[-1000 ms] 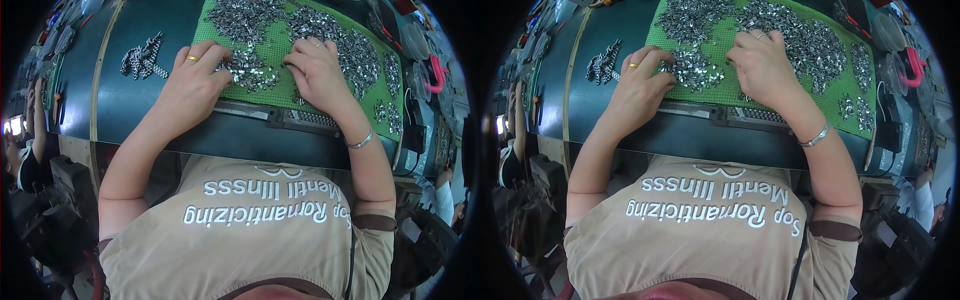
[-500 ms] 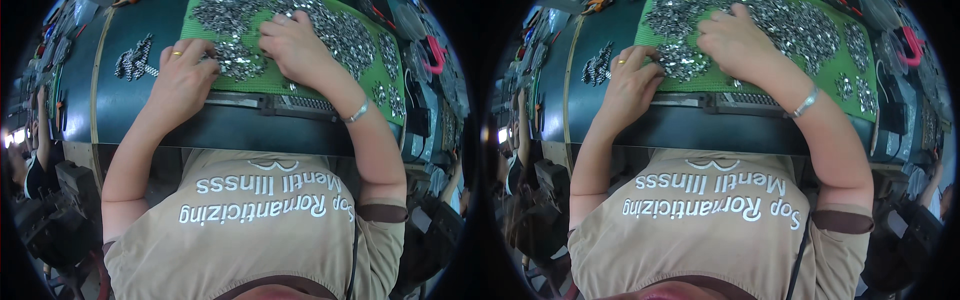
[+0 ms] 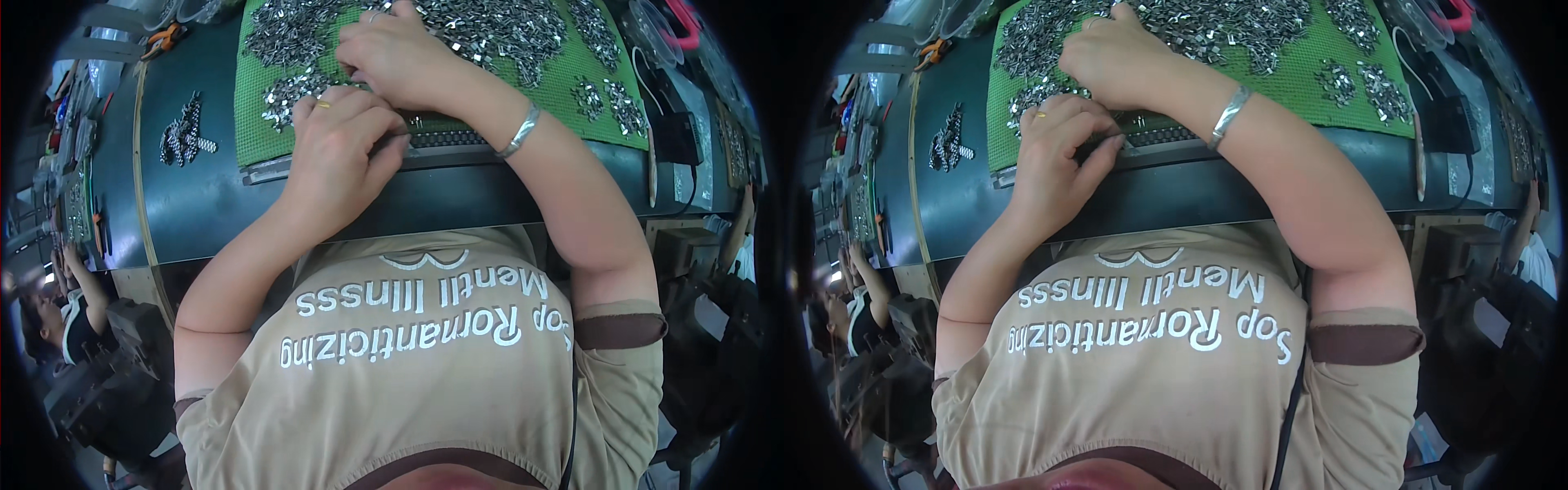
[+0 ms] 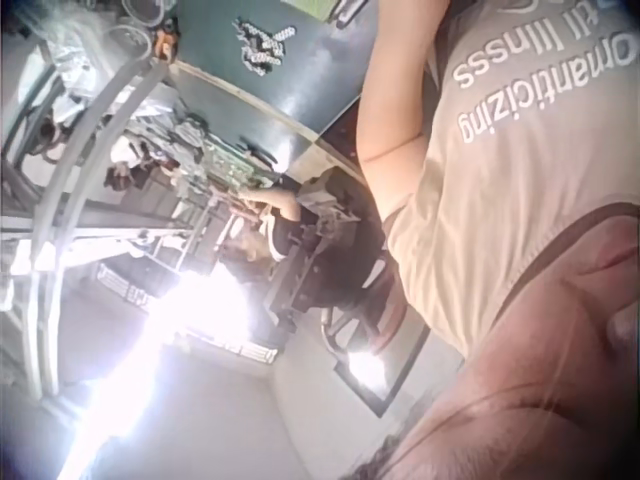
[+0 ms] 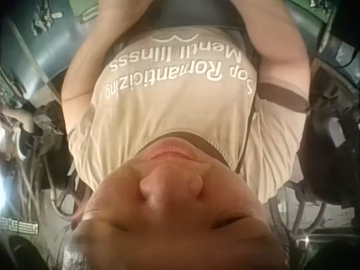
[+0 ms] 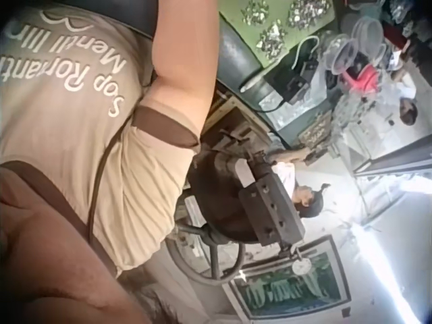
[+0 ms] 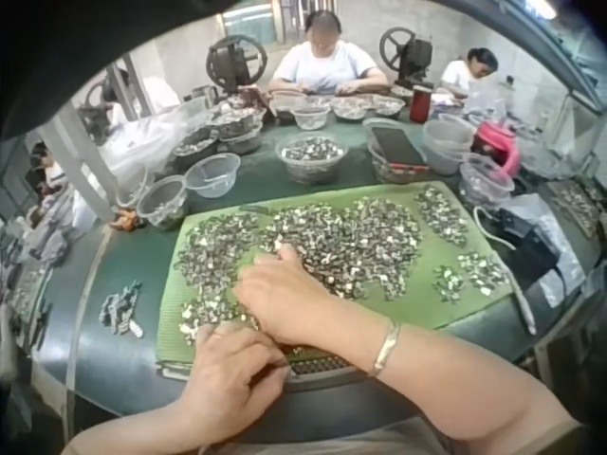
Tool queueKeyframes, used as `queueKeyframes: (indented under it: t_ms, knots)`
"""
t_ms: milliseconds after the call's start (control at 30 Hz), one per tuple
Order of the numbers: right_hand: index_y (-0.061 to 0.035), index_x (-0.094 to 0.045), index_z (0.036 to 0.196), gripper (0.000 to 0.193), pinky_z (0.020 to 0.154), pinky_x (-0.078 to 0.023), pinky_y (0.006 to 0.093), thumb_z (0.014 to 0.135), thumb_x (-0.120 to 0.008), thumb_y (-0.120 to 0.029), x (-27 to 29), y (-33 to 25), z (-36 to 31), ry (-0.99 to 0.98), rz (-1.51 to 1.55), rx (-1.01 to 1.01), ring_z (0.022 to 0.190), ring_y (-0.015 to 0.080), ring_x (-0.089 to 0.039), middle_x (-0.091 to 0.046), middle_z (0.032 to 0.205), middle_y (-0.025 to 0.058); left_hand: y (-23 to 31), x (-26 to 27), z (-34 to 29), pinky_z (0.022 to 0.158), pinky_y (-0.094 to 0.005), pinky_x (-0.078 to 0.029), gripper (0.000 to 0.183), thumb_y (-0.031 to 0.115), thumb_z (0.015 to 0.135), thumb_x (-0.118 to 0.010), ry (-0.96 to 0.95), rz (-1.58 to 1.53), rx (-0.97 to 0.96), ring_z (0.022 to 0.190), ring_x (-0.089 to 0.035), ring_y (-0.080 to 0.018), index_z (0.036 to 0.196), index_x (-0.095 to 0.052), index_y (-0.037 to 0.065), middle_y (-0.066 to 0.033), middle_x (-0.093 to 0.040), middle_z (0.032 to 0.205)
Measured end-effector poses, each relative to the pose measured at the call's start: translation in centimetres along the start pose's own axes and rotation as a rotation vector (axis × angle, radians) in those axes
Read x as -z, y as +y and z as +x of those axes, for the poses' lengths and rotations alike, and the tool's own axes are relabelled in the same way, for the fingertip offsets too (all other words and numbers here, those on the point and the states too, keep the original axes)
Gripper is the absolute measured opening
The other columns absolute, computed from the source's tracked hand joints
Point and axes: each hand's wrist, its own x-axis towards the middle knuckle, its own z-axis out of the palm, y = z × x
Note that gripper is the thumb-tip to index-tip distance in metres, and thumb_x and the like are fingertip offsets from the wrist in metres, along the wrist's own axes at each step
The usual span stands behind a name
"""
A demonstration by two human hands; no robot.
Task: The person assembles metal link components into a fixture by hand, places the fixture into a manual press machine, and rotates the wheel to press the components together.
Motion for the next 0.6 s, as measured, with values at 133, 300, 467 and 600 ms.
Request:
queueKeyframes:
  t_ms: [133, 300, 467, 600]
  knots:
    - [-0.0113, -0.066, 0.080, 0.008, 0.085, -0.035, 0.0439, 0.080, -0.059, -0.013, 0.8, 0.8, -1.7, 0.141, -0.039, 0.046, 0.096, 0.0256, -0.056, -0.061, 0.090, 0.0058, 0.5, -0.2, 0.2, 0.087, -0.0395, -0.035, 0.012, 0.008, 0.077, -0.072, -0.013, 0.049, -0.008, 0.097, -0.058, -0.0235, 0.086, -0.065, 0.010, -0.0019, -0.065, 0.093]
    - [-0.0075, -0.062, 0.078, 0.006, 0.082, -0.036, 0.0415, 0.074, -0.062, -0.002, 5.6, 0.0, -7.1, 0.141, -0.145, -0.080, 0.095, 0.0255, -0.056, -0.058, 0.090, 0.0050, 0.2, -0.7, 0.4, 0.088, -0.0422, -0.034, 0.012, 0.008, 0.077, -0.071, -0.048, 0.044, -0.053, 0.098, -0.058, -0.0227, 0.086, -0.064, 0.011, -0.0007, -0.064, 0.095]
    - [-0.0070, -0.066, 0.075, 0.004, 0.081, -0.036, 0.0414, 0.077, -0.064, -0.004, 6.1, 1.5, -12.0, 0.008, -0.157, -0.359, 0.089, 0.0264, -0.058, -0.060, 0.083, 0.0058, 0.2, -0.4, 0.6, 0.091, -0.0451, -0.035, 0.016, 0.009, 0.076, -0.072, -0.115, 0.068, -0.109, 0.100, -0.059, -0.0222, 0.088, -0.064, 0.011, -0.0013, -0.064, 0.097]
    - [-0.0062, -0.068, 0.077, 0.004, 0.080, -0.035, 0.0401, 0.080, -0.067, -0.009, 6.2, 1.5, -12.8, 0.042, -0.064, -0.396, 0.088, 0.0250, -0.057, -0.058, 0.082, 0.0051, 0.3, 0.3, -0.5, 0.099, -0.0525, -0.031, 0.026, 0.013, 0.074, -0.075, -0.133, 0.275, -0.310, 0.111, -0.059, -0.0210, 0.099, -0.068, 0.013, -0.0031, -0.065, 0.110]
